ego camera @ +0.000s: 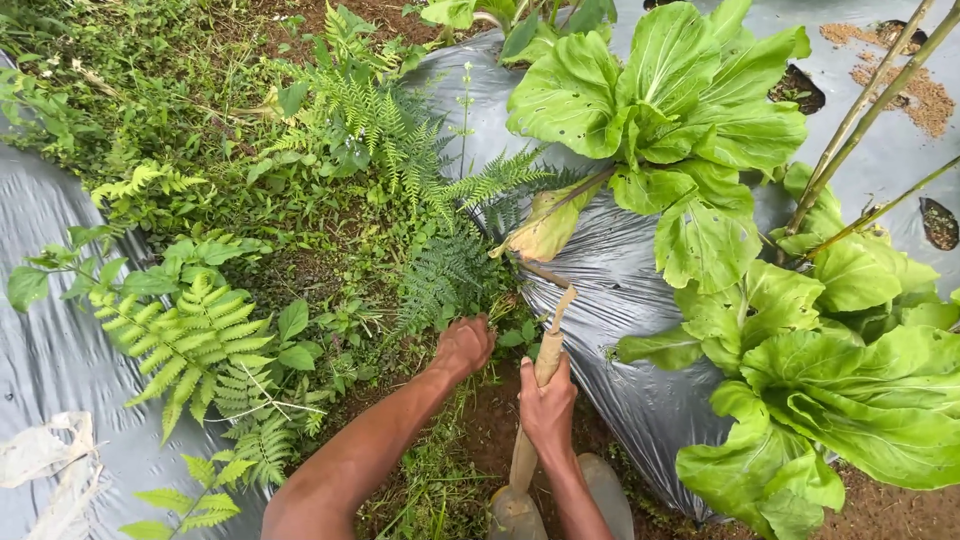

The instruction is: Using a hand hoe to remove weeds from a garden bed between plastic mulch.

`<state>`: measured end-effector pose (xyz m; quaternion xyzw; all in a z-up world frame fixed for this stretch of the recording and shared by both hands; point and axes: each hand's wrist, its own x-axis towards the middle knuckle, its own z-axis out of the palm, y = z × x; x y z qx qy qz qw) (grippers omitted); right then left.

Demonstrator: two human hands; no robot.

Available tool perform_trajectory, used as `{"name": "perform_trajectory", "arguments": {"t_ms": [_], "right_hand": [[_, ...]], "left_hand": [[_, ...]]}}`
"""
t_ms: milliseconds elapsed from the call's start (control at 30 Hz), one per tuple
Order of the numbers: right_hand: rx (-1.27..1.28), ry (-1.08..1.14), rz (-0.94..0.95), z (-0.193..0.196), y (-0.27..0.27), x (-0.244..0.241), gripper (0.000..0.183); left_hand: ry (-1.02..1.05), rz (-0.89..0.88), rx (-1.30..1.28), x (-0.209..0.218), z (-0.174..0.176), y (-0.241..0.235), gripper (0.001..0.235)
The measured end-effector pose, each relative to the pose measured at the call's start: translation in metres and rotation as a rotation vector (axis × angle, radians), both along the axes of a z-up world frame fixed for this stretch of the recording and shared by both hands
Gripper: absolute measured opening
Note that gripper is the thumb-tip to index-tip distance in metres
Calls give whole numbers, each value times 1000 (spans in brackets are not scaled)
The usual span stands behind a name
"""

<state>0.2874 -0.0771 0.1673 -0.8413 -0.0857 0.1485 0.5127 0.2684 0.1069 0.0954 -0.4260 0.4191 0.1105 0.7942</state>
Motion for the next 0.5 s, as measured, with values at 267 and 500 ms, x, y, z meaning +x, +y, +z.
{"name": "perform_trajectory", "arguments": {"t_ms": [267, 500], "right_hand": [[-115, -21, 48, 33, -3, -2, 22], [-25, -119, 76, -14, 5, -1, 24]], "left_hand": [[30, 79, -131, -4, 1, 4, 48], [-178, -72, -18, -9, -61, -4, 31]]}}
